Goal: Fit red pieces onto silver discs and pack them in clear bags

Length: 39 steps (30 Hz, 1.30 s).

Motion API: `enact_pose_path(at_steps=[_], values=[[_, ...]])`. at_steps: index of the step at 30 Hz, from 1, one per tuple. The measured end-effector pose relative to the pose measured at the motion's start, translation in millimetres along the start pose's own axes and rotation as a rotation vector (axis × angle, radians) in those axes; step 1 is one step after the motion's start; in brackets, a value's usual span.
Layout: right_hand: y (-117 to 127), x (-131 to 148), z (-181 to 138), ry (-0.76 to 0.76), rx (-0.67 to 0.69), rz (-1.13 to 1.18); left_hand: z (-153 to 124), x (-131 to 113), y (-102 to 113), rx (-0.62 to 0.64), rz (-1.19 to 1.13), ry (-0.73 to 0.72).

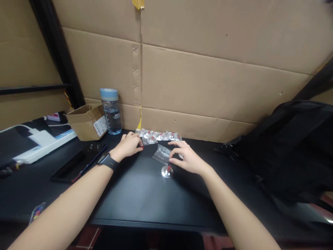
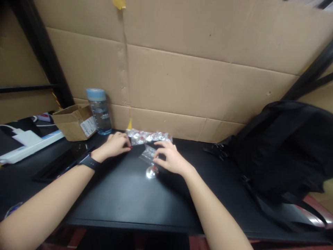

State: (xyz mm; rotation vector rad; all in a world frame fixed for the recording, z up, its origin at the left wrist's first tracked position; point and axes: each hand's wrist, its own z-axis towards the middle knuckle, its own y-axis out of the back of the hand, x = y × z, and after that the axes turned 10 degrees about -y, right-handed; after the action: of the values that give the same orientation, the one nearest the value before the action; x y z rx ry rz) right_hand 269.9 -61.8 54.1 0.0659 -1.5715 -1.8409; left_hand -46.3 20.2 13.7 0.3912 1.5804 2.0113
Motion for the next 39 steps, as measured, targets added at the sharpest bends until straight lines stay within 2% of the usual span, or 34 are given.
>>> enact_pose_path(at_steps=[2,4,7,10,15,23,30,35,39], values=[[5.1,-17.8,1.9,-0.082,-0.083,-0.017,1.1,-3.3,-2.6,-0.015,0.008,-0.018],[8.0,-39.7,2.7,-0.181,-0.094,-0.057,1.2,-6.0,-5.9,-0.034,0.009,-0.041],[7.0,-68.8,2.9,-0.310,0.038,-0.080,1.4,-9.7,-10.5,-0.074,-0.004,-0.080],[2.6,-81.9,4.5,-0.355,0.118,-0.024,3.7,-13.7,-11.0,-0.135,-0.045,-0.085],[-5.0,-77.6,8.5,-0.370,0.135,0.047,8.6,-27.0,-0.7,-0.235,-0.133,-0.057],[-14.3,-76.2,8.4,-0.399,0.197,0.136,4.0,-56.6,16.8,-0.428,-0.192,-0.104],[-3.6,-68.9,6.1,-0.323,0.152,0.056,2.3,-67.5,19.5,-0.447,-0.201,-0.133],[4.2,-65.4,3.9,-0.246,0.255,0.105,1.5,-66.5,21.6,-0.451,-0.198,-0.149],[6.1,-62.7,1.6,-0.273,0.275,0.105,0.6,-69.3,25.3,-0.456,-0.187,-0.145]])
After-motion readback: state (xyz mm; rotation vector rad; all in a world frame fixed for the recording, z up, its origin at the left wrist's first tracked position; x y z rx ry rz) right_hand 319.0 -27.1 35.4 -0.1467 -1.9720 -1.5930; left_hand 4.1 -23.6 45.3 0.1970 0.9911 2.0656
